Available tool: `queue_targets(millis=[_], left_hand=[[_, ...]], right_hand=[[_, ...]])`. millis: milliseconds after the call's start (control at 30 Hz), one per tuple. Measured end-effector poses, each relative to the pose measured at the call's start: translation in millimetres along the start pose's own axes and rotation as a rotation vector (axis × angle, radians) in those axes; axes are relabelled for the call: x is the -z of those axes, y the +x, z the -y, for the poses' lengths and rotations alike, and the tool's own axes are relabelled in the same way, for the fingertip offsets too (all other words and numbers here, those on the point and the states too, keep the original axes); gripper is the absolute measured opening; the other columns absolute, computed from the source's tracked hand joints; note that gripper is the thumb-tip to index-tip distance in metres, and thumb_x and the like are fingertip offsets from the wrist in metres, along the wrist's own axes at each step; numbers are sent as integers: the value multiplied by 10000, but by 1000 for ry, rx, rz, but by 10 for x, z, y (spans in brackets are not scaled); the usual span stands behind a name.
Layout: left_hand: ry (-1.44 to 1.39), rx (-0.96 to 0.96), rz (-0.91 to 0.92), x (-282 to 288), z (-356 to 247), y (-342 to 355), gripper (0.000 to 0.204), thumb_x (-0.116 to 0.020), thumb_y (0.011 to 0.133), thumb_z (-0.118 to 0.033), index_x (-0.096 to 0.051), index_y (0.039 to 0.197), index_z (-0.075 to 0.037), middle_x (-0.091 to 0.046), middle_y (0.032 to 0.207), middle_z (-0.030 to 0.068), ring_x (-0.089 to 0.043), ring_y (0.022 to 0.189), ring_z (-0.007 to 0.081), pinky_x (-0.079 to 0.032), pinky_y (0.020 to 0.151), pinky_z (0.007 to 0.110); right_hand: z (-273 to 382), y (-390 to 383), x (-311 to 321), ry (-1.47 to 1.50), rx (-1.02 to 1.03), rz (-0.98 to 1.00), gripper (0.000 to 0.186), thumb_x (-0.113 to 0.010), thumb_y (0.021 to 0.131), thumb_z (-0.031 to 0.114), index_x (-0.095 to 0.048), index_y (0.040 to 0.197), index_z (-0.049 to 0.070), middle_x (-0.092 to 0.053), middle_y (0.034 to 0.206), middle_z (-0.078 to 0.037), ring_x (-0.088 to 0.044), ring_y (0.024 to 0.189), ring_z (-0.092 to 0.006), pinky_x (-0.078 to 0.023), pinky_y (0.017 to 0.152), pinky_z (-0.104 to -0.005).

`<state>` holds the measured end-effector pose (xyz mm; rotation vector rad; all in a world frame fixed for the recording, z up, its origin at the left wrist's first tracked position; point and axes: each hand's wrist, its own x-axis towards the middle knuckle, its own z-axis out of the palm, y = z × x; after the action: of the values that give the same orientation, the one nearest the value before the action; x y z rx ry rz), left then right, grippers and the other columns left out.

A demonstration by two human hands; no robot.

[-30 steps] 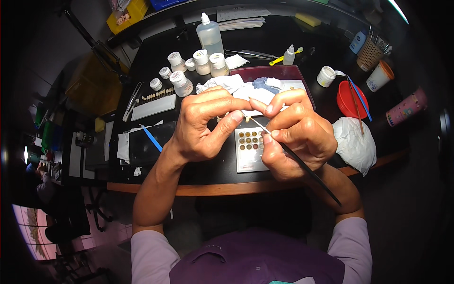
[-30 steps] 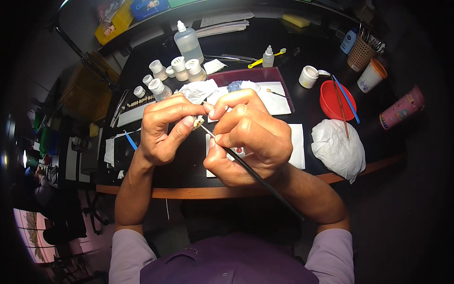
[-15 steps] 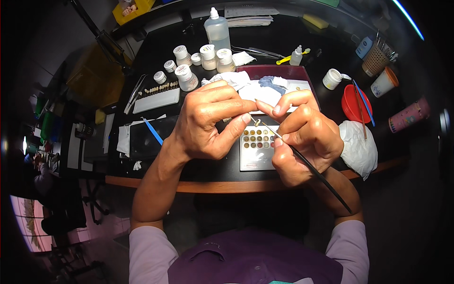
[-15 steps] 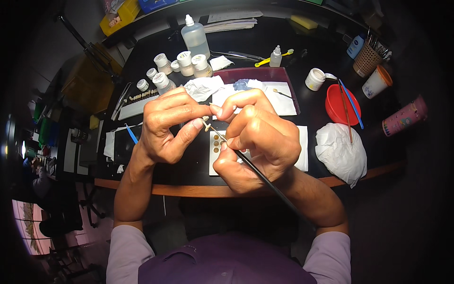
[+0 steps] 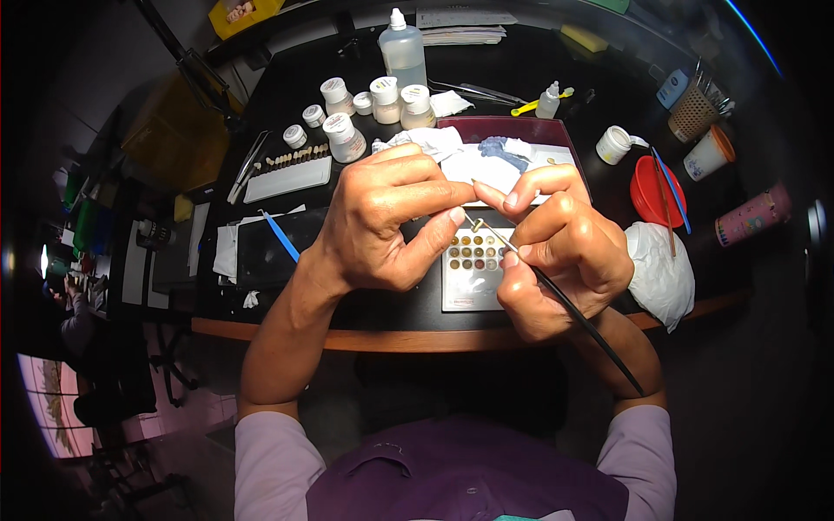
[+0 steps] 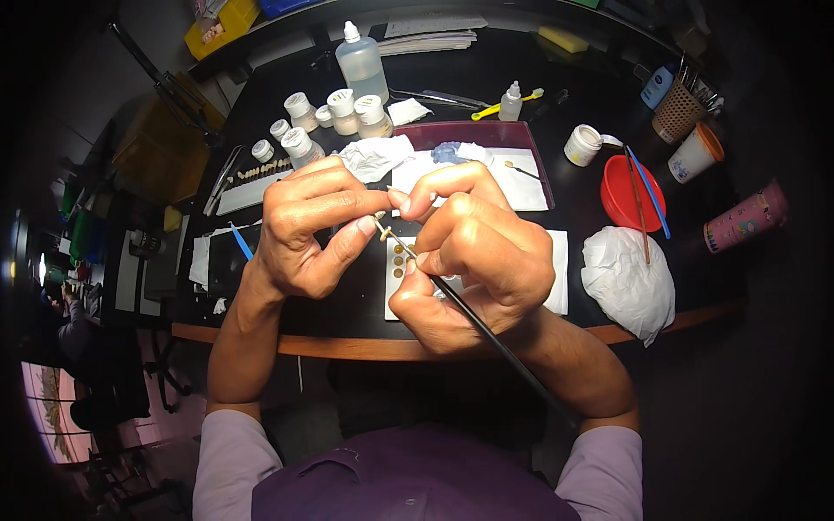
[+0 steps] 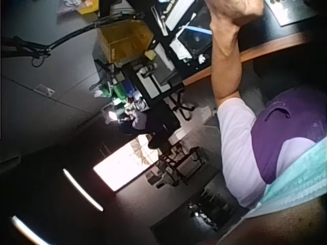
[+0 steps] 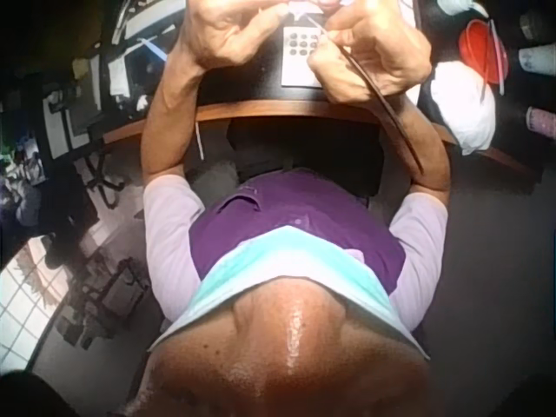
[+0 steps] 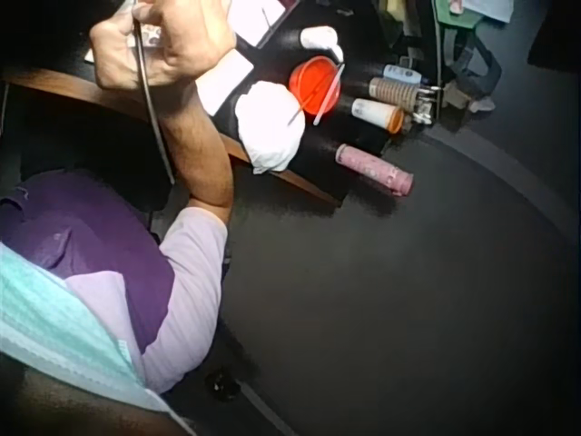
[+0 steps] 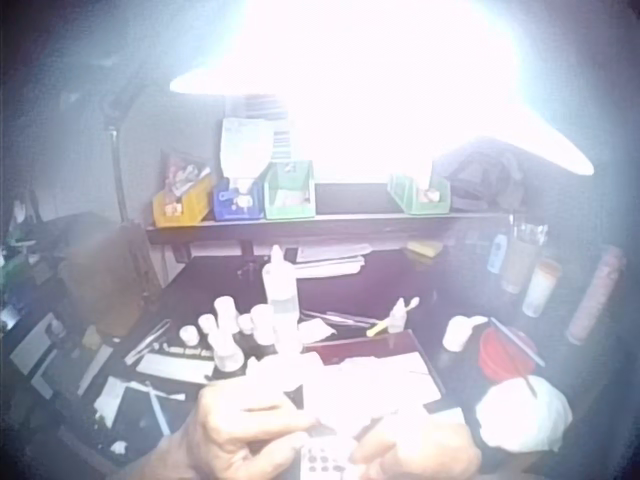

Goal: The person applies liquid to a dental prosthesis using a brush, picking up stains from a palette while rotating the piece by hand. They then use tongs to place the object inside a dental furnace and close the lid.

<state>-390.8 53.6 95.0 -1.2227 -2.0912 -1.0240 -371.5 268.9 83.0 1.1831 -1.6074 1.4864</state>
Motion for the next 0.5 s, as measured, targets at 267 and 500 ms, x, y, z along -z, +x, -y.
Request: queue_targets(millis=[267,500], left_hand=[[-6,-1,-8,-10,-2,9,294,-675,768,-91,-807,1019,-15,-610,640,50,-525,588,177,-424,600,326],[-6,-20,-20,-13,8,2,292,-679,764,-82,-805,1018,-10,-602,633,48,-526,580,178,-425,594,326]], right_hand=[[-23,-22,-2,16,-3,2,233,-641,578,-83,-514,717,53,-569,689,-58,-635,829,-287,-535,742,-373],[3,1,-2,-1,-1,21,228,-648,581,-79,-519,716,52,-578,685,-60,-640,827,-289,-538,749,-380]])
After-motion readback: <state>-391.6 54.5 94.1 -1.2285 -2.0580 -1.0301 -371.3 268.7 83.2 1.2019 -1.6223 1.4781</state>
